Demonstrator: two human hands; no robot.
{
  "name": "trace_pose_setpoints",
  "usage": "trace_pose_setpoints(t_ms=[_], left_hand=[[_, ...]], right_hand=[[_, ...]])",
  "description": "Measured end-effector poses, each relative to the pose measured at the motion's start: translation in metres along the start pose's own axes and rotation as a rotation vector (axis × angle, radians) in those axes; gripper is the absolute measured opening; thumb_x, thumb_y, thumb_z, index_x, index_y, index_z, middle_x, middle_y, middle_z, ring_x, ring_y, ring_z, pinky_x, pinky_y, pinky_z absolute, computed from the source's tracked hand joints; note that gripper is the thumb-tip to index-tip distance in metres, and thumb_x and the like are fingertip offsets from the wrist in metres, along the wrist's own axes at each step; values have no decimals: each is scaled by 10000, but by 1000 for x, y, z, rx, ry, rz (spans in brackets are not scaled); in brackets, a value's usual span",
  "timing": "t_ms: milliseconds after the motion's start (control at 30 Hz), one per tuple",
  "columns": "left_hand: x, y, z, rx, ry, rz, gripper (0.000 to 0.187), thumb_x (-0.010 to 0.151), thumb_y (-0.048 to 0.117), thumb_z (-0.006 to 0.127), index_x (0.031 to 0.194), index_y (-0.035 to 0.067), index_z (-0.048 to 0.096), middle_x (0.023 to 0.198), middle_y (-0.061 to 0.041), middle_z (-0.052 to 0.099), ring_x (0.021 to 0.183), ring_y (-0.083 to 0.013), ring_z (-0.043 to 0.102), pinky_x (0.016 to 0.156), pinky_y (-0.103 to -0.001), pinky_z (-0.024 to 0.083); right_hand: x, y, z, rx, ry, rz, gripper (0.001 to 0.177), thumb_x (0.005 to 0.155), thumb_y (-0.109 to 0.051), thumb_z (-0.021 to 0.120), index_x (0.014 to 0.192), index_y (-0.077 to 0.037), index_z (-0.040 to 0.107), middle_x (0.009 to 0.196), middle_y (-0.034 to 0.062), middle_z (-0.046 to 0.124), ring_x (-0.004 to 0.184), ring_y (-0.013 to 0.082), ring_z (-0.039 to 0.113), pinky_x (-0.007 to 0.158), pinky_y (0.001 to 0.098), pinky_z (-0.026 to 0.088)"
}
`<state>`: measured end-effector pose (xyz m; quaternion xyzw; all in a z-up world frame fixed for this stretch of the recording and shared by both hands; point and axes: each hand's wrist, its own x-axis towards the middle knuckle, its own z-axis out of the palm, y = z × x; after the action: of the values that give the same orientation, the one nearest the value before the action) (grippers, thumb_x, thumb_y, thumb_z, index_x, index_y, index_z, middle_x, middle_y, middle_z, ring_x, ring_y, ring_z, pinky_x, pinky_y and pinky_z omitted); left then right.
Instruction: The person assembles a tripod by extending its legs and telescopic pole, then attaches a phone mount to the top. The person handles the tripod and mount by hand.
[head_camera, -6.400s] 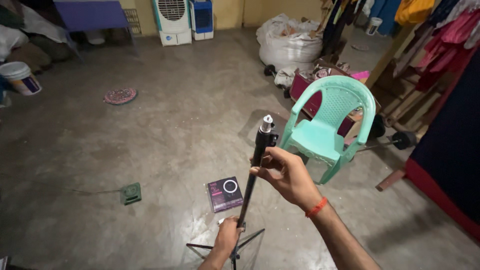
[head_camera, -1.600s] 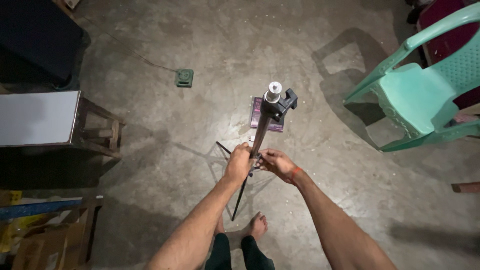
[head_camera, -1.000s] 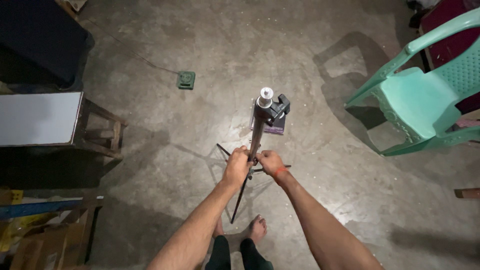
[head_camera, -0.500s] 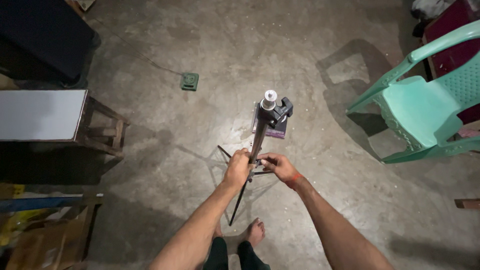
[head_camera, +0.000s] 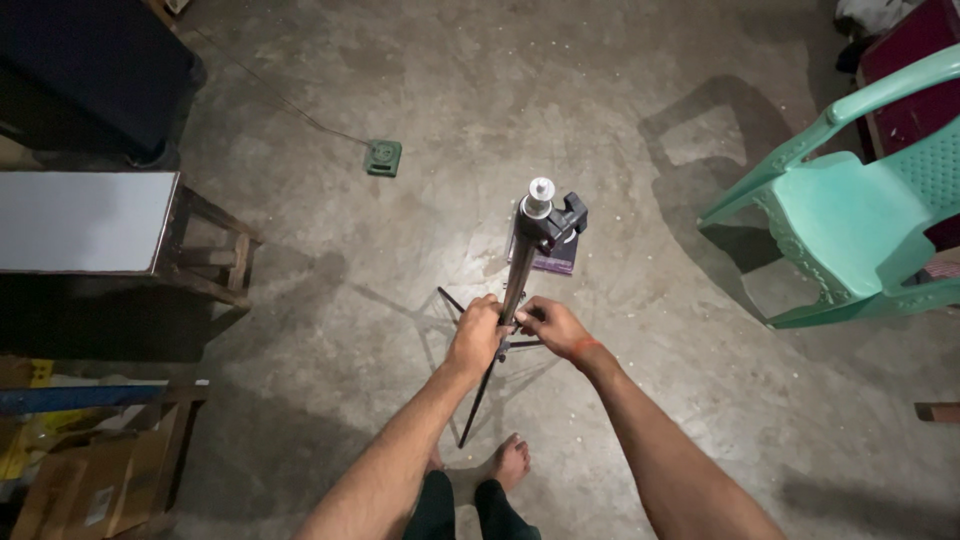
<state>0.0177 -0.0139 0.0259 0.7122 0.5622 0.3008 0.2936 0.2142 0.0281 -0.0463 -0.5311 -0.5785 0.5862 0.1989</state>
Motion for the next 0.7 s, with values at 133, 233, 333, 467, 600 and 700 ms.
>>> trace_pose_setpoints(t_ms=[133, 233, 333, 467, 600, 700], left_hand=[[0, 3, -5, -18, -4, 7, 179, 746, -26, 792, 902, 0, 709, 961, -173, 640, 984, -384, 598, 863, -485, 489], [-1, 2, -5, -19, -15, 3, 173, 759, -4, 796, 914, 10, 720, 971, -170, 647, 991, -385, 599, 871, -485, 490], [-1, -1, -3, -16, -26, -19, 189, 754, 9, 794, 932, 21, 731, 977, -166, 651, 990, -383, 601, 871, -485, 490], [1, -4, 4, 0, 23, 15, 220, 714, 23, 809, 910, 11, 711, 993, -169, 644, 999, -388, 595, 876, -487, 488], [-1, -10, 5, -11, 10, 44, 168, 780, 29, 803, 932, 34, 733, 950, -163, 638, 979, -380, 600, 867, -483, 493], [1, -8, 4, 1, 48, 59, 188, 751, 20, 807, 920, 23, 725, 956, -168, 630, 983, -387, 595, 855, -492, 484]], right_hand=[[7, -1, 0, -81, -18, -23, 266, 1012, -260, 676, 1017, 6, 682, 858, 102, 711, 769, 156, 648, 703, 340, 548], [4, -3, -1, 7, -64, -29, 264, 996, -273, 675, 1017, -10, 697, 874, 76, 723, 781, 140, 661, 705, 320, 556], [-2, -5, -4, 127, -77, -48, 252, 967, -280, 677, 1032, -40, 715, 919, 26, 735, 837, 99, 672, 736, 291, 565], [-4, 2, -1, 217, -52, -27, 235, 965, -254, 694, 1025, -27, 705, 885, 27, 695, 800, 101, 621, 721, 294, 533], [10, 20, 0, 154, -62, -23, 236, 1000, -247, 680, 991, -11, 673, 829, 35, 662, 739, 107, 580, 676, 295, 510], [19, 28, -1, 133, -92, -40, 212, 996, -239, 667, 990, -27, 664, 798, 28, 666, 692, 108, 586, 628, 286, 517]])
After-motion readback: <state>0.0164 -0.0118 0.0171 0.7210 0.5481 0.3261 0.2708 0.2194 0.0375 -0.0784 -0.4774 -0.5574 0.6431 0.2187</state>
